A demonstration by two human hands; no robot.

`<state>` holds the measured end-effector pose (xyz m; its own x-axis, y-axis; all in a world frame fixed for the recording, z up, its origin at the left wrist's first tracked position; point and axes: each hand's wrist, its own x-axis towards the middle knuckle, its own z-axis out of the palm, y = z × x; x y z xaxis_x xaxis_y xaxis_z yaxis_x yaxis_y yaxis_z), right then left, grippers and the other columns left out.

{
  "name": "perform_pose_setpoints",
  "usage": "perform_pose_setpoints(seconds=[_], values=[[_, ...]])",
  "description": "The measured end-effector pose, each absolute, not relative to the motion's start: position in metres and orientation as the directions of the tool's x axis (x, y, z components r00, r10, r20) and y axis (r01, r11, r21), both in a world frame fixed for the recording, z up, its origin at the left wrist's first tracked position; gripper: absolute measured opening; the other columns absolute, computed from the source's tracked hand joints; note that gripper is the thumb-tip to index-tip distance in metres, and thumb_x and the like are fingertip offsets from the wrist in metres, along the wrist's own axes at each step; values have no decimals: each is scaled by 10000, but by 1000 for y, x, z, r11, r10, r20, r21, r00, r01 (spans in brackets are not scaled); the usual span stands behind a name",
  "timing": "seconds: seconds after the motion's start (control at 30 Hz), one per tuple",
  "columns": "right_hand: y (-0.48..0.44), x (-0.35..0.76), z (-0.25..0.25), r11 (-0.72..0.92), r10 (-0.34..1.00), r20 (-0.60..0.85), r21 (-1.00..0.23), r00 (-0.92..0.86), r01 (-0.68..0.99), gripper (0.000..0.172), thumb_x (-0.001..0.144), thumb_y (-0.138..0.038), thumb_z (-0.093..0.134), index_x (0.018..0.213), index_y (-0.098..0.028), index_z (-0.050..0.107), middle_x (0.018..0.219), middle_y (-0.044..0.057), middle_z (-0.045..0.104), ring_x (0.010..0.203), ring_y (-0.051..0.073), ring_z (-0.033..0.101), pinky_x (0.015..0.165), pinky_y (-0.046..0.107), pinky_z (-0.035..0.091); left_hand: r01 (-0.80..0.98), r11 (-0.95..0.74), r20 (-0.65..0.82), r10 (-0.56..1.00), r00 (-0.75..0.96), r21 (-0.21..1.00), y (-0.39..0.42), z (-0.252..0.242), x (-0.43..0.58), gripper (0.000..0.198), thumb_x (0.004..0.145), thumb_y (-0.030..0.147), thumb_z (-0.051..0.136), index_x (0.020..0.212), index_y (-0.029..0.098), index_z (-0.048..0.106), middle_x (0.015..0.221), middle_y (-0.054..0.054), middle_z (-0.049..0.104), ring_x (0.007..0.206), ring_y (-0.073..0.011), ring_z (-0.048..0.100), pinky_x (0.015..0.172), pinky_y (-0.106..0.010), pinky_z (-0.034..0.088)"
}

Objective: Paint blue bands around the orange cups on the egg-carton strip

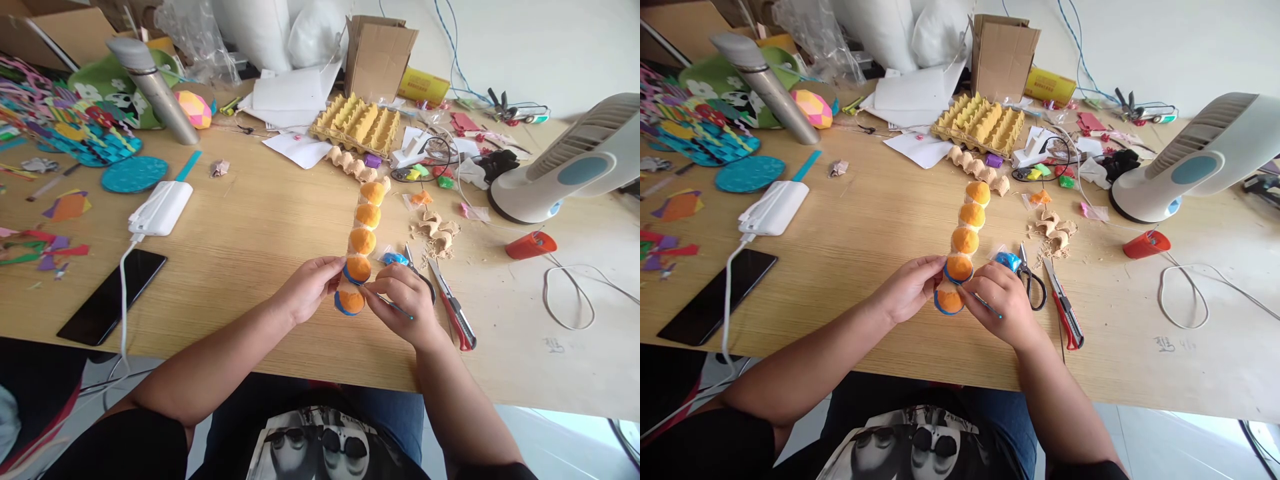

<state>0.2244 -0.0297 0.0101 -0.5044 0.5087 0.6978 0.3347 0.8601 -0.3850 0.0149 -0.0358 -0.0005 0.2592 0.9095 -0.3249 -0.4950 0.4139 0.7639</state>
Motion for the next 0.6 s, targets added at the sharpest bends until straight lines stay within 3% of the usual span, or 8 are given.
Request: perform_pose_setpoints(seconds=[0.27,0.6], values=[[-29,224,13,843,537,707,-466,-460,268,214,960,-73,758,1057,-253,693,849,17,729,781,190,695,665,339,558,-472,388,-337,921,193,792,-35,-6,15,461,680,578,974,823,174,805,799,-20,765,773,-145,668,759,-266,515],[-30,222,12,842,539,676,-428,-502,329,166,963,-99,765,1019,-242,702,849,28,745,759,192,703,675,347,575,-412,344,-312,939,146,844,-38,-6,17,479,701,610,948,818,167,810,765,-26,738,702,-133,612,692,-276,479]])
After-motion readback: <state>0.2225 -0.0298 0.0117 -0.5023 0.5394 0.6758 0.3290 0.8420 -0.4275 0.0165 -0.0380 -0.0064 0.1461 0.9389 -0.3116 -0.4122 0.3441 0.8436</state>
